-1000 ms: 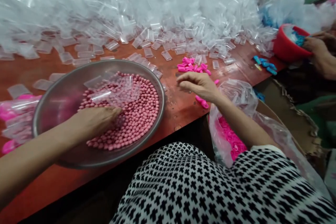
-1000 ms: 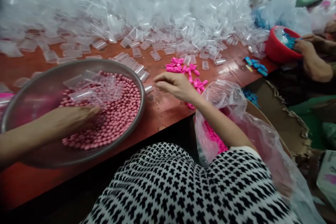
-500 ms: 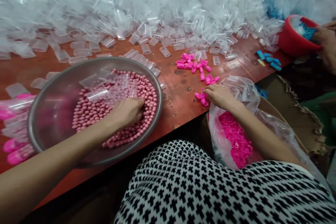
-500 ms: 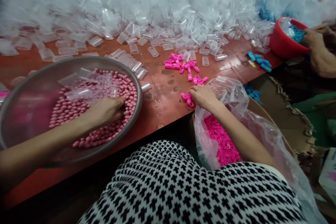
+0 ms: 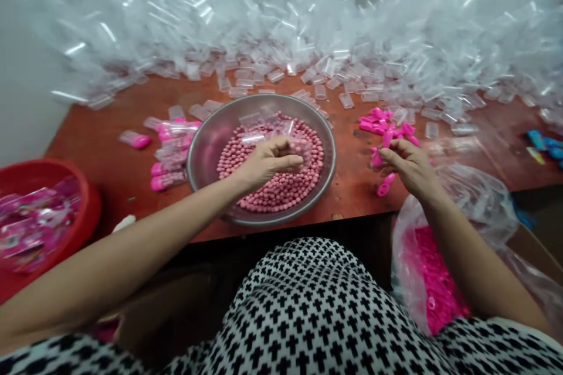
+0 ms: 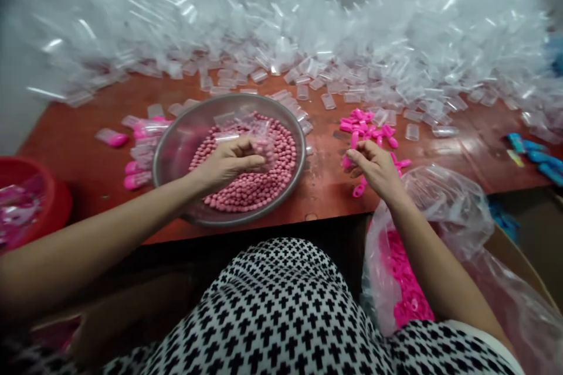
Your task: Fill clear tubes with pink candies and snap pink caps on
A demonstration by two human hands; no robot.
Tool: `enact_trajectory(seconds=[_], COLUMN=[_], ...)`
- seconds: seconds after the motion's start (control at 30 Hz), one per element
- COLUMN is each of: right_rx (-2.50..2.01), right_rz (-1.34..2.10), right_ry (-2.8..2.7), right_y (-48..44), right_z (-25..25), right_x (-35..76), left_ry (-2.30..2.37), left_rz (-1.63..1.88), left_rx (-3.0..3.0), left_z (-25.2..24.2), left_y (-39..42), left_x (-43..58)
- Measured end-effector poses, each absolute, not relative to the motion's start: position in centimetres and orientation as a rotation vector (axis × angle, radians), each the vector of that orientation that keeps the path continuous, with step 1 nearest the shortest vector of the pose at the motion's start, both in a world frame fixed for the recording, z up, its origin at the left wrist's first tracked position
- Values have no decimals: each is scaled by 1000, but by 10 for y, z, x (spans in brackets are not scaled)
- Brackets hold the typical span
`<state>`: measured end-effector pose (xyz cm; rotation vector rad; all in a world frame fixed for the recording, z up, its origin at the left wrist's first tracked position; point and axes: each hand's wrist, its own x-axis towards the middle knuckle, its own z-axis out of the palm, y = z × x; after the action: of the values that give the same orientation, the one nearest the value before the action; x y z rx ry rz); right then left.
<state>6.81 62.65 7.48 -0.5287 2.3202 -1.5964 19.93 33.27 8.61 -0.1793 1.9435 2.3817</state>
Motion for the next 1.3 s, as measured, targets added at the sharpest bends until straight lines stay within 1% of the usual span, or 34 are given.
enact_trajectory(seconds=[0.1,0.2,0.27,0.47,0.57,0.63,0.83,1.03,1.17,1.3], right_rx=[-631,-841,-940,-1125,-1154,-1165,-1194,-1223,-1257,-1254], right_rz=[-1753,-1752,-1718,-1626,-1557,-1544,-1550,-1516,-1512,-1482], right_ry=[2057,1949,1941,1990,2011,2016,1996,2056,2066,2084], right_y=[587,556,543,531,525,520,510,508,507,506], right_z=[95,111,117,122,120,118,116,116,113,111], right_x=[83,94,97,99,100,101,100,98,99,99], left_ry=[1776,1747,1847,2575,2779,2790,2702,2879,2869,2813], left_rz=[2488,2587,2574,2169,1939,1862,1969,1937,1876,1984], left_rx=[-162,-123,-88,7,43,19,-23,6,-21,-92], left_z=[86,88,89,95,93,89,84,95,89,86], left_y=[333,331,328,310,302,299,297,299,296,296], left_x=[205,209,210,216,222,224,223,226,225,223])
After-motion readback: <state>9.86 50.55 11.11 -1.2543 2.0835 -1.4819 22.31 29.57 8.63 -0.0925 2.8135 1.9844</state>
